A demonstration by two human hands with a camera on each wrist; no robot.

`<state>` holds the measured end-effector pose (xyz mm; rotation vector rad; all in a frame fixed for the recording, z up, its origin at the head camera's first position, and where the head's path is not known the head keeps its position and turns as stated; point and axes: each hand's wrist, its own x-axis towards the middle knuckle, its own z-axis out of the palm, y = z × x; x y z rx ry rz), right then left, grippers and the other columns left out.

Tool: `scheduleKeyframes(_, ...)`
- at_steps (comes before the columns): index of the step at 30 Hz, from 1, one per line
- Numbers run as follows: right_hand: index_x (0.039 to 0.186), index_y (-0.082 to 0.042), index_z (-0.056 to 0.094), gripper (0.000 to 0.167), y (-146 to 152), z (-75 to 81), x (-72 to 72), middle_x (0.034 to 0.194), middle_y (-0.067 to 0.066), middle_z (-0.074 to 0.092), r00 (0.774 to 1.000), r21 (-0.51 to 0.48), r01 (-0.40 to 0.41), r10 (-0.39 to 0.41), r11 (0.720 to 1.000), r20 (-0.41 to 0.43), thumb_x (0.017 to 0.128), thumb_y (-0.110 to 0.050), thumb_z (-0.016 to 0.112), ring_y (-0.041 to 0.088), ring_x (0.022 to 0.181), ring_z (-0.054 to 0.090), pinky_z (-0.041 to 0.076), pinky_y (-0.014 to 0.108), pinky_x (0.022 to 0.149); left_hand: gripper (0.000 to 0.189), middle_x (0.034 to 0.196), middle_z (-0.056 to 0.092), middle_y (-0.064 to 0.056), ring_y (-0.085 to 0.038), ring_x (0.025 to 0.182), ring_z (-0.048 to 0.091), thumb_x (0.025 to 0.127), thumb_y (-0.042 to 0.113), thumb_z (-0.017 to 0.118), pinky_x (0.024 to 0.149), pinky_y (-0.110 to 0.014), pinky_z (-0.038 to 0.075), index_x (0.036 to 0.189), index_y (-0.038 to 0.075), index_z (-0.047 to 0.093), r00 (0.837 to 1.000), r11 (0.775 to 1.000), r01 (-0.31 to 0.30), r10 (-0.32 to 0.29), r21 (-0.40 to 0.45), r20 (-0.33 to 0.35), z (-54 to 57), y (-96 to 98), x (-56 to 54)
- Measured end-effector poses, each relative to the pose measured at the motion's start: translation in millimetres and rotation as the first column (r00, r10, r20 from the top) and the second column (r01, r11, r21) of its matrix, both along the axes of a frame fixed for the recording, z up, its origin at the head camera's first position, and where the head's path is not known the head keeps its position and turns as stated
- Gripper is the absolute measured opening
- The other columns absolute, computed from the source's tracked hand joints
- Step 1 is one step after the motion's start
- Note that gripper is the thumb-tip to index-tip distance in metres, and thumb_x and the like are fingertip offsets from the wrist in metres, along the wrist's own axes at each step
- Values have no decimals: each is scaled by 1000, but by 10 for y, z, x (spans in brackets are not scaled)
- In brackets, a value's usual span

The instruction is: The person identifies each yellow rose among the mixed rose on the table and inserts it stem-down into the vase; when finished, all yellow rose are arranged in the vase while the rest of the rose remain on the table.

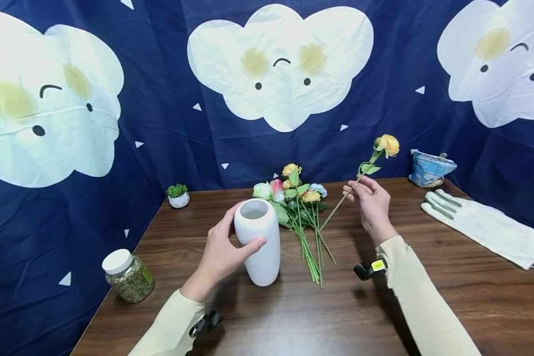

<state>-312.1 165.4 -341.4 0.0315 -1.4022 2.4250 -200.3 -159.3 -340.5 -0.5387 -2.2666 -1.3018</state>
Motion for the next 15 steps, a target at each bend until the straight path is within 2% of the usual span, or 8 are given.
scheduleKeyframes(4, 112, -1, 53, 14, 29, 30, 1, 76, -2, 76, 1000, -24, 3, -3, 1000, -1, 102, 9, 52, 8, 68, 74, 60, 21, 70, 76, 126, 70, -7, -21, 104, 70, 79, 22, 88, 89, -46, 57, 147, 13, 55, 1000, 1000, 0, 0, -2, -3, 1, 2, 1)
scheduleKeyframes(12, 110, -1, 53, 15, 9, 86, 41, 81, 0, 76, 999, -86, -38, 35, 996, -38, 101, 11, 50, 12, 71, 75, 61, 24, 72, 77, 127, 70, -7, -21, 104, 69, 79, 23, 88, 88, -43, 58, 147, 13, 54, 1000, 1000, -7, 7, -8, -8, 0, -5, 7)
scheduleKeyframes(15, 112, -2, 51, 17, 2, 118, 71, 82, -1, 76, 998, -76, -42, 39, 996, -47, 102, 11, 49, 12, 71, 75, 61, 23, 72, 77, 128, 70, -7, -21, 105, 69, 79, 23, 88, 88, -42, 58, 147, 13, 54, 1000, 1000, 0, 0, -9, -10, -4, -4, 5)
